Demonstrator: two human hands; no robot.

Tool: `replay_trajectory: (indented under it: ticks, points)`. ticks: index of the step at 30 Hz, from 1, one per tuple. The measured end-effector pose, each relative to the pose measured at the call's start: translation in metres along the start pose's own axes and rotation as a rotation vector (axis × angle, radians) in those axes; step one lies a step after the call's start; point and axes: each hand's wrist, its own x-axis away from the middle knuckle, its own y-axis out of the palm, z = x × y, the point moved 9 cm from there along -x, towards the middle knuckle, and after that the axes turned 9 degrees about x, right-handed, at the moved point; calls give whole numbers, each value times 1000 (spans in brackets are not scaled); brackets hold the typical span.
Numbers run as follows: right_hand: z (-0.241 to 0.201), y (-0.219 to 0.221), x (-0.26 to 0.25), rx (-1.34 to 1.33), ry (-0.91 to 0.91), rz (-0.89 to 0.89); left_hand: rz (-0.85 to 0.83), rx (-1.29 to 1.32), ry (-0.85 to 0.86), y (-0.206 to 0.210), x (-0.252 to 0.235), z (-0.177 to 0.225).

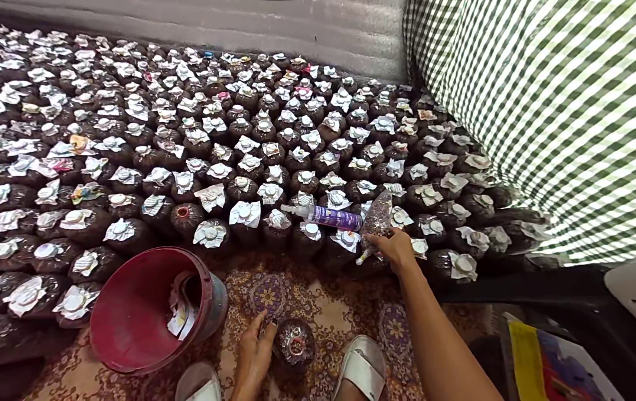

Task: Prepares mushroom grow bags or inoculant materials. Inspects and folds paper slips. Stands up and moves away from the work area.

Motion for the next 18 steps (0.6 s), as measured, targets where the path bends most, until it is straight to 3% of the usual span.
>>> replay_trajectory:
  ticks: [7,11,13,16,18]
  points:
    - [-8,-9,12,73,-51,62,-17,30,-8,7,-4,-8]
    - [-33,-28,69,49,-250,230,-44,31,-49,8,-7,-15]
    - [-24,1,106,-77,-287,48,-80,39,-58,13,-9,-19]
    - [25,94,160,-229,-99,-472,-167,70,-72,24,-12,-23]
    - [48,141,191,-239,-19,-703,-211,78,-80,31,-14,-26]
